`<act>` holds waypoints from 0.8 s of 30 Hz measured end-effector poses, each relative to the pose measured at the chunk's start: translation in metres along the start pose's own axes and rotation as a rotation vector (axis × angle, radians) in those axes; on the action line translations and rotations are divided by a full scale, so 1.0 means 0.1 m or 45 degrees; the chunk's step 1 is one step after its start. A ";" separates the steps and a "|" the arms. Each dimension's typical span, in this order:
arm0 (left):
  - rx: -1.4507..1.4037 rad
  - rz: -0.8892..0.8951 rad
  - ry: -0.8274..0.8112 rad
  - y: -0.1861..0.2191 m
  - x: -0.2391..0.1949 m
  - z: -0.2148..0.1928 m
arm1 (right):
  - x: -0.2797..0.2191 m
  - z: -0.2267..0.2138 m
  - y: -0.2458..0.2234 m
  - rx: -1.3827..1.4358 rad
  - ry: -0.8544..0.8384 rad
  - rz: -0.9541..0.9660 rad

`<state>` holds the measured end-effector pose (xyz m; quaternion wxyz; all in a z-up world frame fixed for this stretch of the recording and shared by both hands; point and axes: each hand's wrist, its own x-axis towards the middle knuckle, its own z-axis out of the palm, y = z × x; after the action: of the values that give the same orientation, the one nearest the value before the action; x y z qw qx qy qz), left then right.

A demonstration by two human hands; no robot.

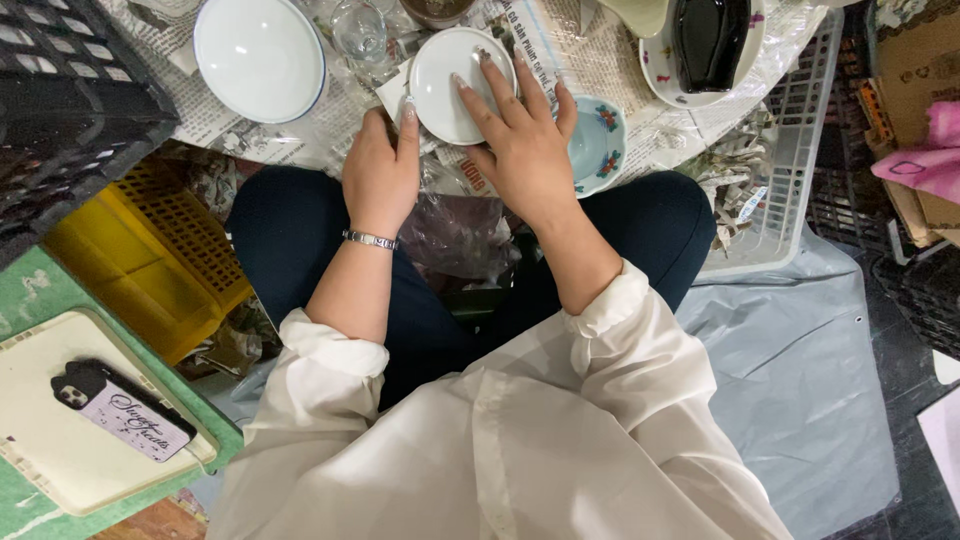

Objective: The person sits cross-legged and wraps individual ceramic bowls and plates with newspaper. They fold the paper around each item, then place the wrapped dish aside and pick up the next one to repeat the process.

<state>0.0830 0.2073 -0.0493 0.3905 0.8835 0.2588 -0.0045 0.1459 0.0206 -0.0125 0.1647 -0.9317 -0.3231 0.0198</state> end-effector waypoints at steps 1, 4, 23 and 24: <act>-0.032 0.076 0.015 0.00 0.01 0.01 | 0.00 0.01 0.02 0.024 0.009 -0.009; -0.183 -0.072 -0.087 0.00 0.04 0.01 | 0.00 0.03 0.05 0.021 0.032 -0.029; -0.210 0.008 0.171 0.13 -0.09 -0.08 | 0.06 -0.20 -0.02 0.065 0.018 -0.148; -0.214 0.020 0.175 0.15 -0.11 -0.10 | 0.05 -0.24 -0.02 0.090 0.001 -0.141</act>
<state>0.0783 0.2010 -0.0301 0.4444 0.8479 0.2775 0.0810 0.1520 0.0182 0.0116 0.1984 -0.9061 -0.3731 0.0216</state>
